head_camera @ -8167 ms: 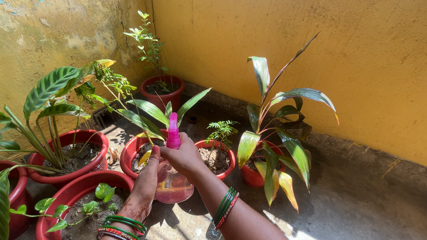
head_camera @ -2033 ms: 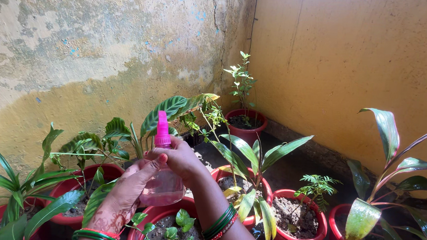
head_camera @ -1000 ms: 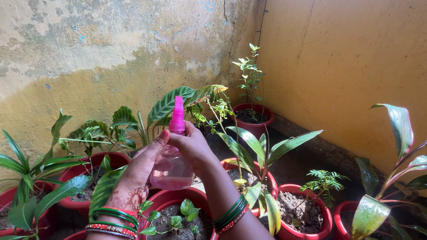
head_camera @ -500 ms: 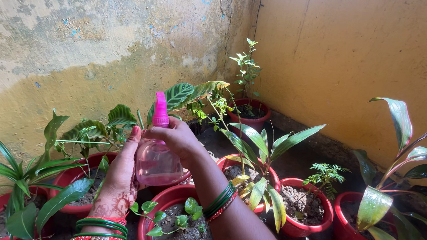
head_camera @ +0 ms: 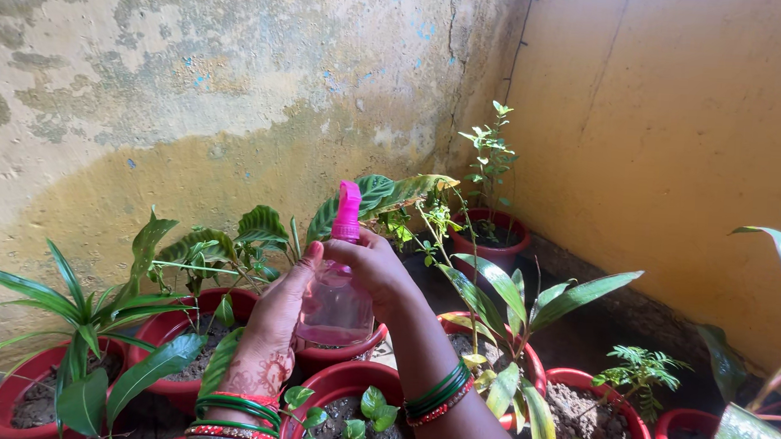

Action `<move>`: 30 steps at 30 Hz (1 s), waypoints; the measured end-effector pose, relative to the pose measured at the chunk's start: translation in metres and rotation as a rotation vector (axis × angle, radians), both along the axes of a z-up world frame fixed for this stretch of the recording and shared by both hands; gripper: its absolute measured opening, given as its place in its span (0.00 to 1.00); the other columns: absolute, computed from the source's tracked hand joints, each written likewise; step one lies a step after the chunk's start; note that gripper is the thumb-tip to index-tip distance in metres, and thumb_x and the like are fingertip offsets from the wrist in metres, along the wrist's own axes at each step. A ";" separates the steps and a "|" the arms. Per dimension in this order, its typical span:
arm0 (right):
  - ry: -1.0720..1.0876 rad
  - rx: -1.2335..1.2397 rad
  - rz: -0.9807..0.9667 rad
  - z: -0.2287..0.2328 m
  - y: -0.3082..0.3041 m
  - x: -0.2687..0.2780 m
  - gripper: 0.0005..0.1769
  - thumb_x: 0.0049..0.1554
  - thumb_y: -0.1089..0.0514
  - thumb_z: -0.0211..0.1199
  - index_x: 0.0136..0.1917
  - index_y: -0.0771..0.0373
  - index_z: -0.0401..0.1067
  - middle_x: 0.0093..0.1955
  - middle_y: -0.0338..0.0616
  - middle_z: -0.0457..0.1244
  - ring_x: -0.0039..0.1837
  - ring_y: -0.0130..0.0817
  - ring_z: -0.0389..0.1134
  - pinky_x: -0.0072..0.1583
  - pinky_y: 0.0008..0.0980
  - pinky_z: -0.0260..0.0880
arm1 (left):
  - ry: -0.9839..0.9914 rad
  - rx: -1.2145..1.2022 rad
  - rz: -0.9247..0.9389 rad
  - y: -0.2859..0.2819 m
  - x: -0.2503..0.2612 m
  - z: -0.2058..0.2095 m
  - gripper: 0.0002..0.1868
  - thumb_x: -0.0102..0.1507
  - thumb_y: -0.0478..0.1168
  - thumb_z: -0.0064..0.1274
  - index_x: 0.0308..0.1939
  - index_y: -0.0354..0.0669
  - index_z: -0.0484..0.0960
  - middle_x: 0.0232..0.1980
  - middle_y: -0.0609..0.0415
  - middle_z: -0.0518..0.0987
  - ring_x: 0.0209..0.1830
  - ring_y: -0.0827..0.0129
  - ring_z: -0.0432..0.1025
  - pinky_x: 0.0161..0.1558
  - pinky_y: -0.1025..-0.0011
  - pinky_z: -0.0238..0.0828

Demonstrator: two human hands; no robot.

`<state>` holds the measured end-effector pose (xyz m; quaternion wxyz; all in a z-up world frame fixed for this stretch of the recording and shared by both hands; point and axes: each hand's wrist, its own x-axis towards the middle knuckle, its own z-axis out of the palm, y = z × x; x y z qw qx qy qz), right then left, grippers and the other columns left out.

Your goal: The person uses a pink spray bottle to water several potted plants arranged on the floor.

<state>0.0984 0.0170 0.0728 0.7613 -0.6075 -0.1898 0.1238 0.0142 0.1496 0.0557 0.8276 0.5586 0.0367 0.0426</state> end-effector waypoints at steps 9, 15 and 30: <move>-0.022 0.052 -0.039 -0.013 -0.002 0.017 0.18 0.51 0.58 0.70 0.54 0.62 0.71 0.45 0.40 0.68 0.45 0.28 0.70 0.49 0.33 0.73 | 0.017 0.179 0.126 -0.002 0.034 -0.023 0.34 0.63 0.66 0.53 0.55 0.40 0.87 0.49 0.54 0.80 0.47 0.71 0.69 0.50 0.68 0.65; -0.051 0.050 -0.002 -0.014 -0.011 0.022 0.20 0.50 0.59 0.69 0.56 0.61 0.70 0.46 0.39 0.68 0.46 0.29 0.70 0.49 0.31 0.73 | 0.082 0.052 0.036 -0.010 0.032 -0.015 0.34 0.60 0.68 0.49 0.55 0.46 0.85 0.48 0.55 0.84 0.43 0.70 0.75 0.43 0.67 0.74; -0.027 -0.024 -0.034 -0.018 -0.009 0.024 0.24 0.49 0.55 0.71 0.57 0.60 0.70 0.47 0.38 0.68 0.48 0.27 0.70 0.47 0.32 0.74 | 0.186 0.178 0.047 -0.017 0.033 -0.008 0.38 0.57 0.74 0.47 0.55 0.51 0.84 0.47 0.58 0.83 0.42 0.67 0.70 0.44 0.60 0.71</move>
